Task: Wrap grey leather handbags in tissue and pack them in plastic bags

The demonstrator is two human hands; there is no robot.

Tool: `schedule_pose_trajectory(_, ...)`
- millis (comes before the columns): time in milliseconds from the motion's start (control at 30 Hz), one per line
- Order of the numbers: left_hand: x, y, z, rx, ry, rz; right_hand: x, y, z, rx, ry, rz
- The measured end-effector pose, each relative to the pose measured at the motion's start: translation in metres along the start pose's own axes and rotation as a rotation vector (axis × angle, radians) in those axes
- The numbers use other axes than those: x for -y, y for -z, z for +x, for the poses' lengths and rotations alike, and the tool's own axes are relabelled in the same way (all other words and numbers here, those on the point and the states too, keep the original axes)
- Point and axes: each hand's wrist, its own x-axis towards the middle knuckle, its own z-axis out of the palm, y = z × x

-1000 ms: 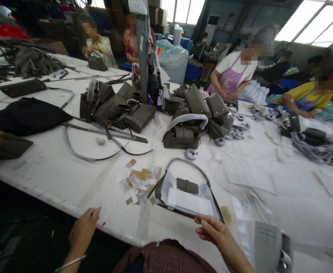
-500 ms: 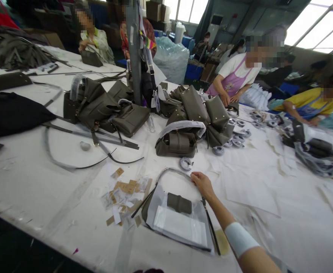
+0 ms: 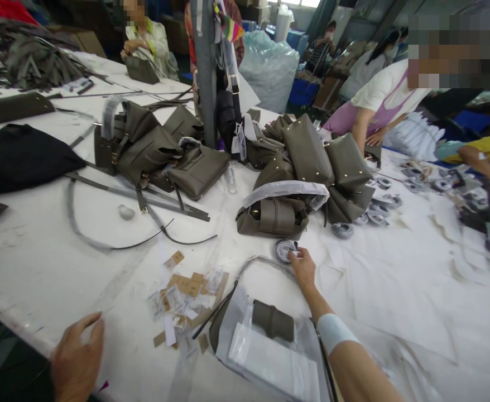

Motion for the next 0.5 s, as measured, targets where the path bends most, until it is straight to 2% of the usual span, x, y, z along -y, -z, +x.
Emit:
schedule_pose_trajectory(33, -0.024, -0.012, 0.008, -0.050, -0.132, -0.106, -0.003, 0.004, -0.006, -0.032, 0.071, 0.043)
schedule_pose_trajectory(67, -0.049, -0.023, 0.012, -0.044, -0.268, -0.189, -0.007, 0.009, -0.014, -0.051, 0.169, 0.087)
schedule_pose_trajectory(100, -0.075, -0.035, 0.014, 0.005, -0.388, -0.259, -0.009, 0.014, -0.022, -0.044, 0.291, 0.120)
schedule_pose_trajectory(167, -0.127, -0.058, 0.009, 0.128, -0.544, -0.387, -0.012, 0.022, -0.042, 0.061, 0.554, 0.103)
schedule_pose_trajectory(267, -0.198, -0.092, -0.009, 0.375, -0.714, -0.534, -0.003, 0.021, -0.065, 0.277, 0.792, -0.159)
schedule_pose_trajectory(333, -0.237, -0.114, -0.023, 0.527, -0.824, -0.543, 0.009, 0.012, -0.072, 0.315, 0.821, -0.379)
schedule_pose_trajectory(400, -0.269, -0.133, -0.033, 0.648, -0.910, -0.473, 0.023, 0.000, -0.071, 0.282, 0.774, -0.555)
schedule_pose_trajectory(500, -0.298, -0.154, -0.043, 0.734, -0.992, -0.380, 0.036, -0.014, -0.061, 0.162, 0.717, -0.660)
